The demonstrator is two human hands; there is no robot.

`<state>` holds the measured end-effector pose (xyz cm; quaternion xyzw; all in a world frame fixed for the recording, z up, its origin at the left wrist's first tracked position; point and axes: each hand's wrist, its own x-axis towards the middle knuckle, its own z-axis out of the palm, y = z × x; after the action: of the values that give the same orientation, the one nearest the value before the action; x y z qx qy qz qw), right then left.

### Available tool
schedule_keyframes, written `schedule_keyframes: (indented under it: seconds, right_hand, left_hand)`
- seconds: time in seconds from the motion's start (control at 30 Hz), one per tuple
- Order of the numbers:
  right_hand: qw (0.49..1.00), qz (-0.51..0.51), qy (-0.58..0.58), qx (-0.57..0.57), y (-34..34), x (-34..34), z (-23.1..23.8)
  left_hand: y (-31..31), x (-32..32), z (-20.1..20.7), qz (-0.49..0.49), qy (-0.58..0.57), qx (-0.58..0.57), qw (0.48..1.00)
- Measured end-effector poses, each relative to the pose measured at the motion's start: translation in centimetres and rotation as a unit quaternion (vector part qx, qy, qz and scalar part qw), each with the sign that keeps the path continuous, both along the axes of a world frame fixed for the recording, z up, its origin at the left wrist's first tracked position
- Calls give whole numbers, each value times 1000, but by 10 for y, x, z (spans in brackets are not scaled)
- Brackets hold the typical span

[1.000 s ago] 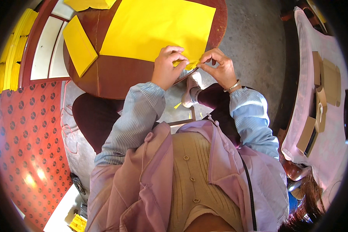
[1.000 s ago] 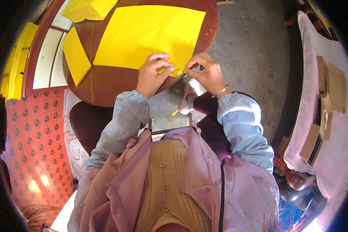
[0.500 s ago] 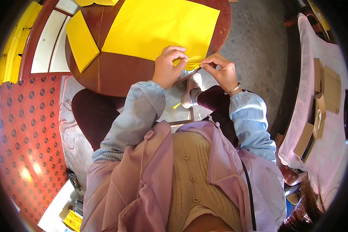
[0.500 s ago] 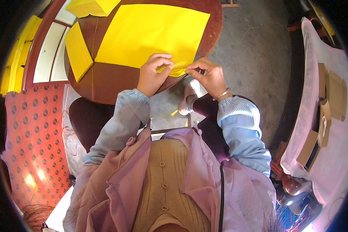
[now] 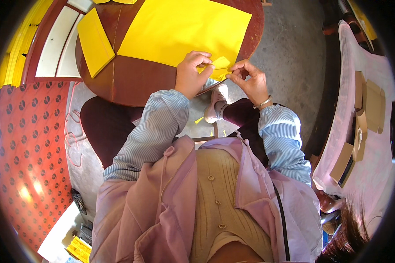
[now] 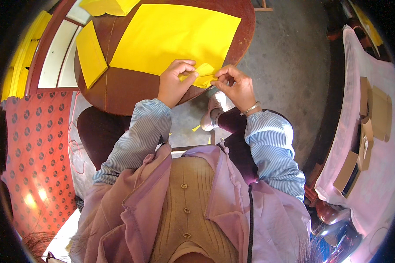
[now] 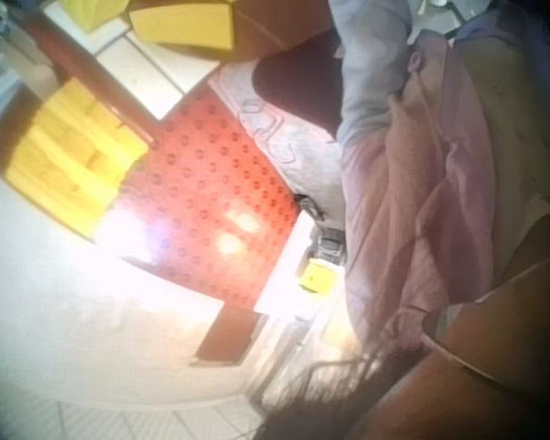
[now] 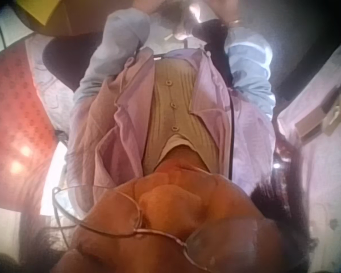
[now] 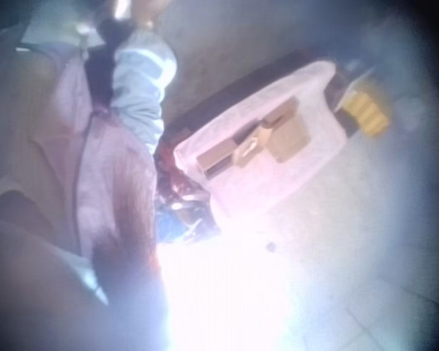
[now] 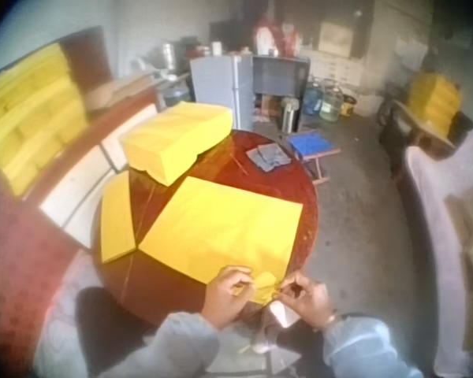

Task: The person folds yellow paper sheets by hand on a low round table, repeatedly folding edges and creasing them. They handle multiple sheets, aligning and pressing folds to create smaller folded pieces.

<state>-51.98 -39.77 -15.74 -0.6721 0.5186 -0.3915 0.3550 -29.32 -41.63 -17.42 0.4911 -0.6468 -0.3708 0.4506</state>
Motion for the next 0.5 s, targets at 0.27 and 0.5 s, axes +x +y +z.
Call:
schedule_keyframes:
  seconds: [0.27,0.5]
  right_hand:
    - [1000,6,1,-7,-2,-3,-4]
    - [1000,1,-10,-2,-2,-1,-6]
  left_hand:
    - [-2,5,-1,-26,3,0,1000]
    - [-2,13,2,-79,-40,-36,995]
